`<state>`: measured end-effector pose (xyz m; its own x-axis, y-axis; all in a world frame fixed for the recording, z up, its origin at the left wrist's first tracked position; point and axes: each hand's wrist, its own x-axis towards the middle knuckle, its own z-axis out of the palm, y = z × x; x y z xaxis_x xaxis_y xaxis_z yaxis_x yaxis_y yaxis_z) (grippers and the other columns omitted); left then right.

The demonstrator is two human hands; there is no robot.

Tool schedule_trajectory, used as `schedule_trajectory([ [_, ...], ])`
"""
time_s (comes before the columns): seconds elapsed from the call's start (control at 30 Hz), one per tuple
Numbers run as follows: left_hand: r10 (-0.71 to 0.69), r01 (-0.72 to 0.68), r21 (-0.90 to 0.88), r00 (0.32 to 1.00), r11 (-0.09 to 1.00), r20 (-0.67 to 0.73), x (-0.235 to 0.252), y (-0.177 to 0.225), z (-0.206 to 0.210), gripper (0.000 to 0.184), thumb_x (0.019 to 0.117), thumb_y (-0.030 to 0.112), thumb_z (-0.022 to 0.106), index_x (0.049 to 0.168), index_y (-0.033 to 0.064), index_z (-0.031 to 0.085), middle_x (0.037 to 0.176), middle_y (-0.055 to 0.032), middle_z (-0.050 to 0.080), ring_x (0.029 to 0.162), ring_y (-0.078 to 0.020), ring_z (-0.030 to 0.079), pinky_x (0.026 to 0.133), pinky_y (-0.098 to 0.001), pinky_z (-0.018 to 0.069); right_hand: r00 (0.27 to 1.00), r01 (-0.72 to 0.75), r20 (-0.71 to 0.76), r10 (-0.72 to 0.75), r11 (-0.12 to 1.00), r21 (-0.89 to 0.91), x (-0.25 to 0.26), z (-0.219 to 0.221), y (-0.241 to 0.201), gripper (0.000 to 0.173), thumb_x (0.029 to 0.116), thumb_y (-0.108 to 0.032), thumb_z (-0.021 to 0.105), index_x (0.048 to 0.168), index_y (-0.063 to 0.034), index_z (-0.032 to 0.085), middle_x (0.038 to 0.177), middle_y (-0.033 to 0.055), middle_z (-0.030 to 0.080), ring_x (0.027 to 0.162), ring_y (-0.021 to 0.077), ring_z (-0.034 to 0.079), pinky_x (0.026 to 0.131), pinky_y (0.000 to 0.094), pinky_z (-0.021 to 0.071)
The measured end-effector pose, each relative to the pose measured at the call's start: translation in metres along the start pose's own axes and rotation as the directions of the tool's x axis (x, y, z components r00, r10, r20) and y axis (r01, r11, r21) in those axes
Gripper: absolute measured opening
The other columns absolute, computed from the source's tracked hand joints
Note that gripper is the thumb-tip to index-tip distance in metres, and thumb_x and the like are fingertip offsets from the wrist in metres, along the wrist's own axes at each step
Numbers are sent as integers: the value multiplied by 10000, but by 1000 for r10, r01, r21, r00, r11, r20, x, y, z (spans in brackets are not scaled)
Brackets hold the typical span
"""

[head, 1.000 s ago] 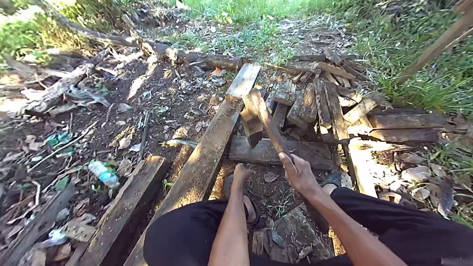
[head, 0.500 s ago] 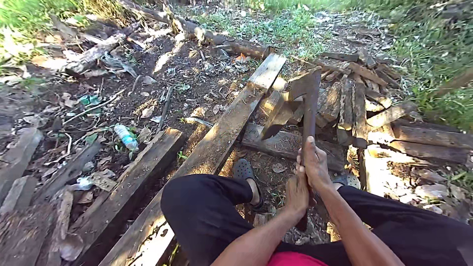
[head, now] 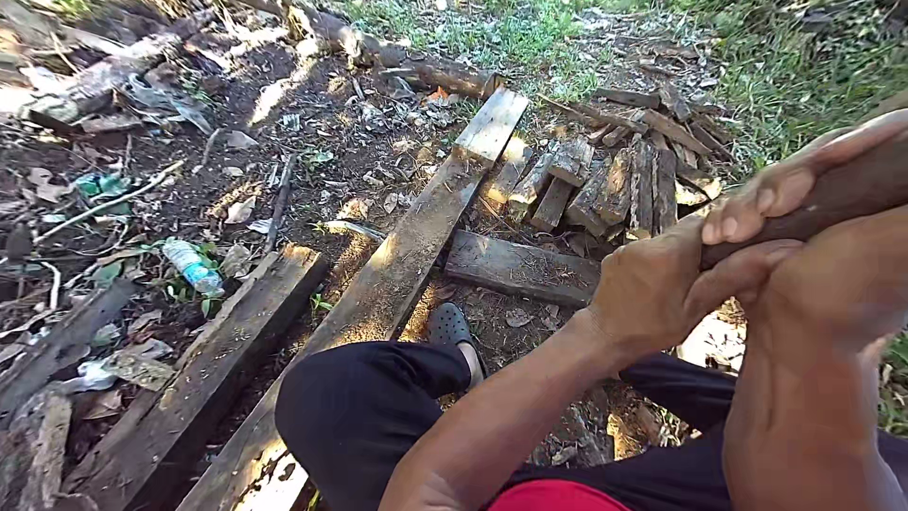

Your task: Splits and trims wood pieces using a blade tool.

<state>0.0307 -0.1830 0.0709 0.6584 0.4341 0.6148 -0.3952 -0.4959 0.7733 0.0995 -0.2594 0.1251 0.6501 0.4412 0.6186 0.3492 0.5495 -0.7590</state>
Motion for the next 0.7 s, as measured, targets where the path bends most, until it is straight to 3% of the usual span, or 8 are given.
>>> schedule_trajectory([
  [0.07, -95, 95, -44, 995, 995, -5, -15, -4, 4, 561, 1071, 517, 378, 971, 28, 634, 662, -43, 571, 549, -167, 571, 472, -389, 507, 997, -78, 13, 79, 996, -54, -4, 7, 1, 524, 1094, -554, 217, 982, -144, 523, 628, 17, 513, 438, 170, 521, 409, 341, 518],
  [0.13, -342, 336, -145, 939, 931, -17, -65, -30, 16, 588, 1068, 523, 382, 1109, 17, 677, 735, -67, 651, 627, -169, 632, 579, -416, 566, 947, -318, -25, 319, 929, -188, -33, 18, 25, 638, 999, -750, 270, 958, -182, 559, 592, -8, 533, 408, 151, 516, 374, 352, 497],
  [0.17, -502, 481, -231, 864, 846, -41, -95, -46, 22, 542, 1073, 459, 415, 1116, -1, 698, 748, -81, 674, 639, -164, 648, 617, -403, 582, 887, -455, -42, 461, 853, -255, -53, 20, 51, 699, 953, -810, 284, 954, -167, 559, 588, -11, 518, 417, 148, 509, 391, 360, 494],
  [0.23, -790, 730, -338, 608, 595, -78, -139, -78, 32, 530, 1108, 406, 377, 888, 15, 662, 630, -66, 609, 520, -165, 596, 516, -376, 549, 718, -667, -57, 693, 663, -339, -87, 21, 117, 752, 982, -774, 275, 960, -83, 568, 596, 20, 520, 438, 166, 525, 430, 376, 520],
  [0.3, -852, 813, -267, 518, 517, -74, -152, -100, 25, 611, 1107, 455, 299, 791, 40, 617, 586, -56, 557, 491, -188, 563, 501, -402, 526, 666, -714, -80, 741, 604, -353, -99, 22, 152, 726, 1039, -688, 244, 933, -49, 572, 588, 39, 533, 434, 183, 542, 435, 381, 534],
  [0.43, -848, 814, -245, 523, 526, -85, -142, -89, 19, 658, 1107, 521, 281, 766, 59, 601, 565, -57, 553, 452, -189, 552, 457, -382, 509, 645, -747, -87, 760, 601, -285, -91, 25, 149, 717, 1045, -681, 247, 915, -56, 576, 573, 37, 528, 426, 184, 535, 428, 370, 529],
  [0.53, -805, 772, -245, 588, 586, -72, -146, -76, 22, 630, 1110, 500, 279, 793, 60, 600, 571, -50, 555, 452, -182, 556, 453, -377, 517, 670, -733, -99, 735, 635, -243, -95, 23, 128, 695, 1063, -639, 262, 925, -47, 598, 571, 40, 529, 418, 183, 530, 410, 366, 522],
  [0.7, -557, 518, -293, 828, 804, -65, -126, -40, 18, 596, 1105, 493, 307, 921, 31, 636, 587, -37, 567, 460, -143, 563, 448, -337, 527, 833, -552, -101, 544, 802, -230, -76, 30, 64, 685, 1031, -691, 300, 905, -92, 609, 565, 6, 542, 412, 141, 523, 397, 323, 508],
])
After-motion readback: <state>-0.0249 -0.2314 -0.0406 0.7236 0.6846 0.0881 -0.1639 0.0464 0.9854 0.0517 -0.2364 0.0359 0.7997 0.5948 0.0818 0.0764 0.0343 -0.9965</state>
